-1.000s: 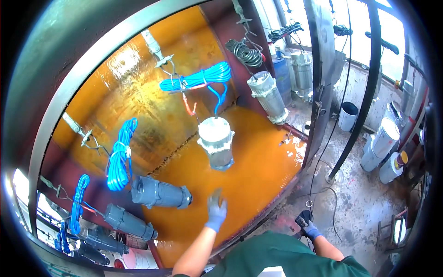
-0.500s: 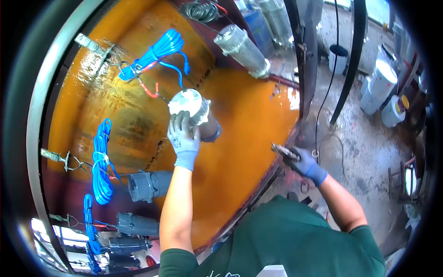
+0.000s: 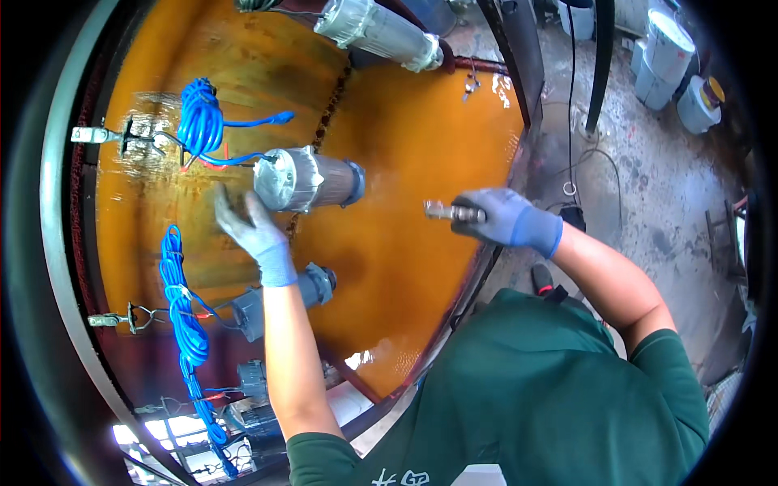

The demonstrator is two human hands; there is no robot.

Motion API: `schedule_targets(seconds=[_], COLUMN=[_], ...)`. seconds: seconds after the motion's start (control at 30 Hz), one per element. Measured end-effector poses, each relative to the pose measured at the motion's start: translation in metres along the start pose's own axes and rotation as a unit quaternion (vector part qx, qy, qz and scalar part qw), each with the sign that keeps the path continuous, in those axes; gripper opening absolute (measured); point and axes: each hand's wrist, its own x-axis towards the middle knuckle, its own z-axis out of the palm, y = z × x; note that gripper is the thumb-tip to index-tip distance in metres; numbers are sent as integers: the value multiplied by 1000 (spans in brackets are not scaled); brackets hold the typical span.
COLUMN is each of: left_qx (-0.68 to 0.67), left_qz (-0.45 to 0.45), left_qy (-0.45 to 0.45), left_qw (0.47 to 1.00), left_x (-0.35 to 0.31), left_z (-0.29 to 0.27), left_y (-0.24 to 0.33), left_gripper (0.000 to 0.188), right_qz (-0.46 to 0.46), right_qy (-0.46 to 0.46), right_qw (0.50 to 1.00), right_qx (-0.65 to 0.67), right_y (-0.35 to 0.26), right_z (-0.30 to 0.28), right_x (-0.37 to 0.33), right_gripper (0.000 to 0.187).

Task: The person spray paints hanging metal motor parts with a spray gun while rotating them by hand, and presses buttons on an electrical control panel to advance the conveyor line.

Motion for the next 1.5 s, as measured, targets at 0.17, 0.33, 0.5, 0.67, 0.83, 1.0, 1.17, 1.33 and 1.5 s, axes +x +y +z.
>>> schedule_targets(seconds=[0.17, 0.33, 0.5, 0.67, 0.83, 1.0, 1.17, 1.33, 1.5], left_qx=[-84, 62, 19, -38, -1, 59, 44, 132, 88], left_qz=[95, 170, 93, 27, -8, -15, -22, 5, 1], left_qy=[94, 11, 12, 52, 72, 86, 95, 99, 123], left_qw=[988, 983, 995, 998, 997, 994, 994, 986, 989], left_x=[74, 97, 85, 78, 81, 84, 84, 81, 84], left_z=[-18, -35, -44, -56, -66, -70, -75, -68, -65], left_y=[82, 81, 57, 23, -9, -40, -55, -45, -46], left_gripper=[59, 43, 33, 31, 26, 29, 27, 24, 25], right_qz=[123, 115, 153, 121, 131, 69, 116, 58, 119], right_qy=[46, -214, 3, -43, 93, -20, 71, -26, 45], right_qw=[990, 964, 987, 988, 975, 992, 979, 990, 974], right_qx=[60, 108, 56, 85, 156, 107, 155, 127, 185], right_y=[-15, -27, -3, -11, 1, 5, -1, -8, -13], right_z=[-31, -47, -38, -56, -55, -62, -68, -76, -83], right_x=[27, 18, 18, 13, 10, 3, 5, -2, 8], right_gripper=[34, 36, 37, 33, 28, 27, 27, 25, 26])
